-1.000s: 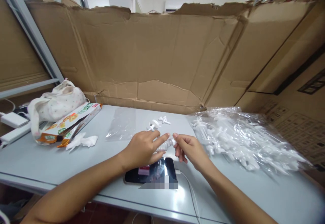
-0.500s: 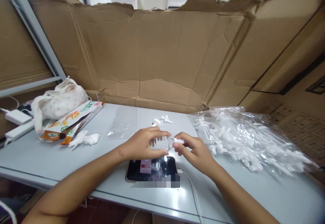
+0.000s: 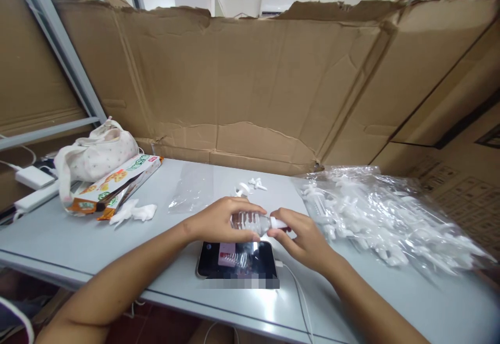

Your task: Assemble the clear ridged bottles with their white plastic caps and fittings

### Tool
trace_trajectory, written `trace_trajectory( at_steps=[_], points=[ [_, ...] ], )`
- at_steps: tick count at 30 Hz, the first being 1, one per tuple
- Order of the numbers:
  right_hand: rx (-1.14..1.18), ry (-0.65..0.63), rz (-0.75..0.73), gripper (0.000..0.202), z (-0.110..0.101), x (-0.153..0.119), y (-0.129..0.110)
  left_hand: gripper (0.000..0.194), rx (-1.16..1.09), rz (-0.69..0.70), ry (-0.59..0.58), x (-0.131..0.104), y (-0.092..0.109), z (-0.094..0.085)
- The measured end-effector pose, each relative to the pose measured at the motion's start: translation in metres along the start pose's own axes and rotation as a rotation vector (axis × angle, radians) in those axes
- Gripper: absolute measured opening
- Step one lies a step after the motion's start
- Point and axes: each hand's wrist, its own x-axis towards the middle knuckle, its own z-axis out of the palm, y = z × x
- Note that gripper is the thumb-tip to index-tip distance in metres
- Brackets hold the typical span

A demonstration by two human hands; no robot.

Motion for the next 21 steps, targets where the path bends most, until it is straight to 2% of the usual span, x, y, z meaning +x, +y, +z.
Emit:
trace_trajectory(
  at_steps=[2, 5, 7, 9, 11, 14, 16, 17, 19, 21],
  points=[
    [0.033, -0.03, 0.025, 0.033, 0.002, 0.0, 0.001, 0.048, 0.029, 0.004, -0.016, -0.001, 0.0, 0.001],
    [0.142, -0.082, 0.171, 0.044, 0.007, 0.003, 0.001, 0.048, 0.285, 0.068, 0.04, -0.002, -0.006, 0.004],
    [0.162, -0.104, 0.24, 0.045, 0.01, 0.005, 0.0, 0.043, 0.46, 0.142, 0.08, -0.004, -0.012, 0.006],
    [0.07, -0.098, 0.235, 0.041, 0.011, 0.005, 0.001, 0.043, 0.49, 0.16, 0.1, -0.004, -0.016, 0.006],
    [-0.109, -0.016, 0.11, 0.036, 0.01, 0.003, 0.003, 0.048, 0.33, 0.098, 0.084, -0.002, -0.015, 0.005],
    [-0.317, 0.203, -0.252, 0.038, 0.007, -0.001, 0.006, 0.047, -0.127, -0.038, -0.036, 0.0, -0.005, 0.005],
    [-0.295, 0.325, -0.465, 0.04, 0.008, -0.003, 0.005, 0.043, -0.462, -0.138, -0.161, 0.002, 0.003, 0.008],
    [-0.24, 0.37, -0.519, 0.039, 0.009, -0.004, 0.003, 0.042, -0.604, -0.186, -0.213, 0.002, 0.006, 0.011],
    [-0.063, 0.428, -0.508, 0.039, 0.014, -0.005, -0.002, 0.042, -0.82, -0.27, -0.285, 0.002, 0.01, 0.017],
    [0.15, 0.418, -0.364, 0.042, 0.02, -0.006, -0.008, 0.044, -0.971, -0.329, -0.348, 0.002, 0.01, 0.022]
  ],
)
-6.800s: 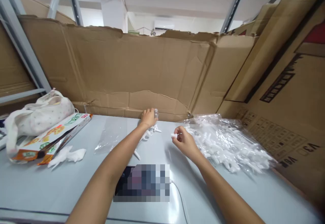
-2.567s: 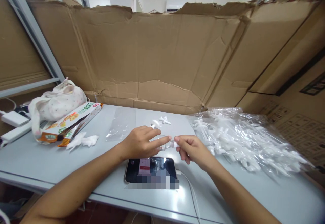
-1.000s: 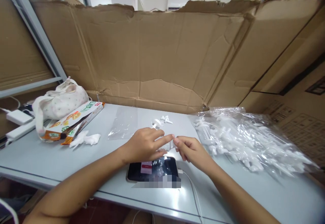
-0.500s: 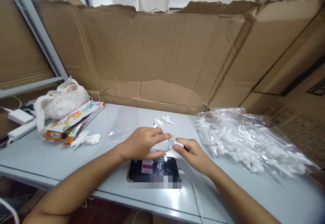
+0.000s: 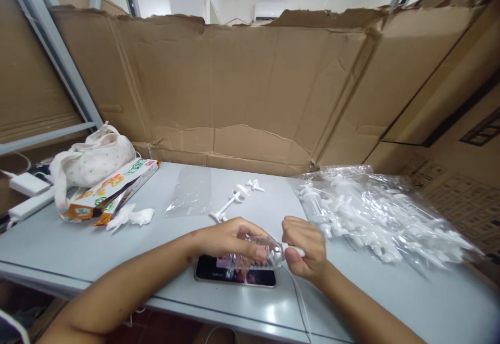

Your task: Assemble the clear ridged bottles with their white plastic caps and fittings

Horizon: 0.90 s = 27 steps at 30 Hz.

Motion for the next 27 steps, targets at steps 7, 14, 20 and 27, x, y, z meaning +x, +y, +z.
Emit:
trace_trajectory(
  at_steps=[7, 14, 20, 27],
  points=[
    [0.118, 0.014, 0.457, 0.042, 0.014, -0.008, 0.004, 0.043, 0.516, 0.162, 0.208, 0.001, 0.0, 0.004],
    [0.079, 0.108, 0.693, 0.039, 0.012, -0.002, 0.009, 0.066, 1.017, 0.274, 0.543, -0.001, 0.005, 0.01],
    [-0.011, 0.154, 0.571, 0.046, -0.006, 0.004, 0.0, 0.056, 0.039, -0.052, 0.031, -0.005, 0.013, -0.013],
    [0.103, 0.237, 0.862, 0.041, 0.002, 0.001, 0.013, 0.048, 0.742, 0.14, 0.473, 0.001, 0.002, 0.004]
  ],
)
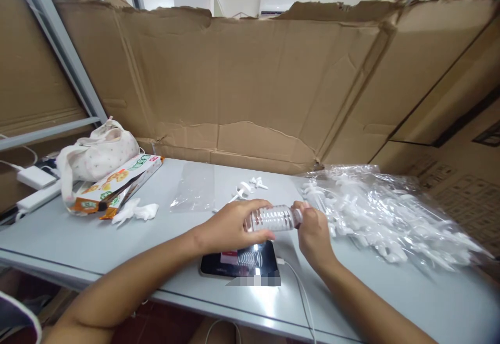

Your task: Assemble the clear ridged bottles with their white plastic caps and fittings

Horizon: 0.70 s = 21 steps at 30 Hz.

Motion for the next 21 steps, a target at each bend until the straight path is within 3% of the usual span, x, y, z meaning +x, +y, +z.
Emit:
trace_trajectory(
  at_steps=[3, 5, 7, 9, 11, 12, 16, 19, 21],
  points=[
    [0.098, -0.014, 0.147, 0.039, 0.005, 0.003, 0.005, 0.05, 0.306, 0.12, 0.125, -0.002, -0.001, 0.004],
    [0.094, 0.008, 0.134, 0.039, 0.004, 0.003, 0.003, 0.054, 0.197, 0.091, 0.128, -0.002, -0.002, 0.0],
    [0.026, 0.021, 0.041, 0.041, 0.0, 0.001, -0.002, 0.057, -0.117, -0.024, -0.019, 0.0, -0.003, -0.007],
    [-0.048, 0.018, -0.081, 0.042, -0.004, -0.003, -0.008, 0.056, -0.43, -0.143, -0.285, 0.003, -0.003, -0.013],
    [-0.074, 0.014, -0.137, 0.043, -0.006, -0.005, -0.009, 0.057, -0.53, -0.184, -0.438, 0.003, -0.001, -0.015],
    [-0.054, 0.015, -0.11, 0.042, -0.005, -0.005, -0.009, 0.054, -0.47, -0.173, -0.405, 0.003, 0.001, -0.014],
    [0.098, -0.004, 0.135, 0.039, 0.006, 0.0, 0.003, 0.049, 0.185, -0.006, 0.025, -0.003, 0.005, 0.001],
    [0.128, -0.014, 0.184, 0.037, 0.013, 0.004, 0.011, 0.053, 0.513, 0.076, 0.107, -0.005, 0.002, 0.01],
    [0.128, -0.011, 0.186, 0.037, 0.013, 0.005, 0.013, 0.053, 0.492, 0.086, 0.12, -0.004, -0.001, 0.009]
  ],
)
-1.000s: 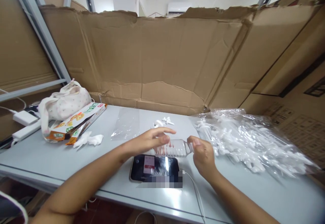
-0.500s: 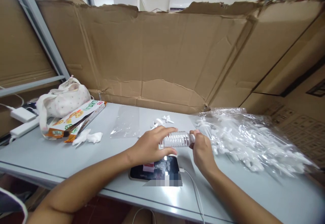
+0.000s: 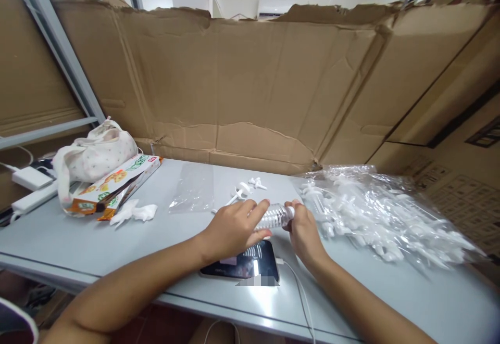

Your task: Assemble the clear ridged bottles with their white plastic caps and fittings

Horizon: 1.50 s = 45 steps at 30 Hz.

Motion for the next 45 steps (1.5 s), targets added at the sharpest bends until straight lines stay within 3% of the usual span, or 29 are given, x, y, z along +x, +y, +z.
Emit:
trace_trajectory(
  at_steps=[2, 5, 7, 11, 13, 17, 21, 24, 29, 32, 35, 39, 42, 45],
  points=[
    [-0.01, -0.001, -0.01, 0.039, -0.003, -0.001, -0.002, 0.051, -0.186, -0.038, 0.01, 0.003, -0.005, -0.004],
    [-0.078, -0.019, -0.079, 0.042, -0.007, -0.005, -0.006, 0.037, -0.498, -0.095, -0.132, 0.006, -0.008, -0.011],
    [-0.131, -0.026, -0.118, 0.044, -0.008, -0.007, -0.009, 0.036, -0.493, -0.105, -0.174, 0.005, -0.005, -0.013],
    [-0.119, -0.013, -0.088, 0.046, -0.006, -0.004, -0.012, 0.047, -0.236, -0.121, -0.069, 0.002, 0.003, -0.01],
    [-0.072, -0.023, -0.037, 0.049, -0.005, 0.0, -0.014, 0.043, -0.24, -0.145, -0.037, 0.004, 0.001, -0.01],
    [0.052, -0.08, -0.038, 0.055, -0.008, 0.009, -0.019, 0.034, -0.593, -0.195, 0.079, 0.019, -0.01, -0.011],
    [0.147, -0.274, -0.121, 0.053, -0.011, 0.007, -0.023, 0.039, -0.872, -0.2, 0.158, 0.037, -0.011, -0.006],
    [0.218, -0.326, -0.095, 0.053, -0.01, 0.004, -0.021, 0.041, -0.723, -0.146, 0.13, 0.045, -0.005, 0.003],
    [0.186, -0.145, -0.058, 0.038, -0.018, 0.015, -0.016, 0.047, -0.399, -0.126, -0.014, 0.048, -0.013, 0.004],
    [0.156, -0.06, -0.067, 0.039, -0.024, 0.022, -0.017, 0.047, -0.152, -0.232, -0.045, 0.048, -0.035, -0.004],
    [0.15, -0.014, -0.06, 0.04, -0.026, 0.025, -0.017, 0.046, 0.131, -0.42, -0.148, 0.048, -0.059, -0.005],
    [0.14, -0.028, -0.035, 0.042, -0.024, 0.025, -0.012, 0.034, 0.205, -0.506, -0.243, 0.05, -0.072, 0.007],
    [0.153, -0.087, -0.018, 0.048, -0.025, 0.026, -0.009, 0.027, 0.237, -0.483, -0.25, 0.051, -0.066, 0.01],
    [0.242, -0.131, -0.006, 0.049, -0.027, 0.027, -0.011, 0.03, 0.258, -0.424, -0.207, 0.048, -0.053, 0.001]
  ],
)
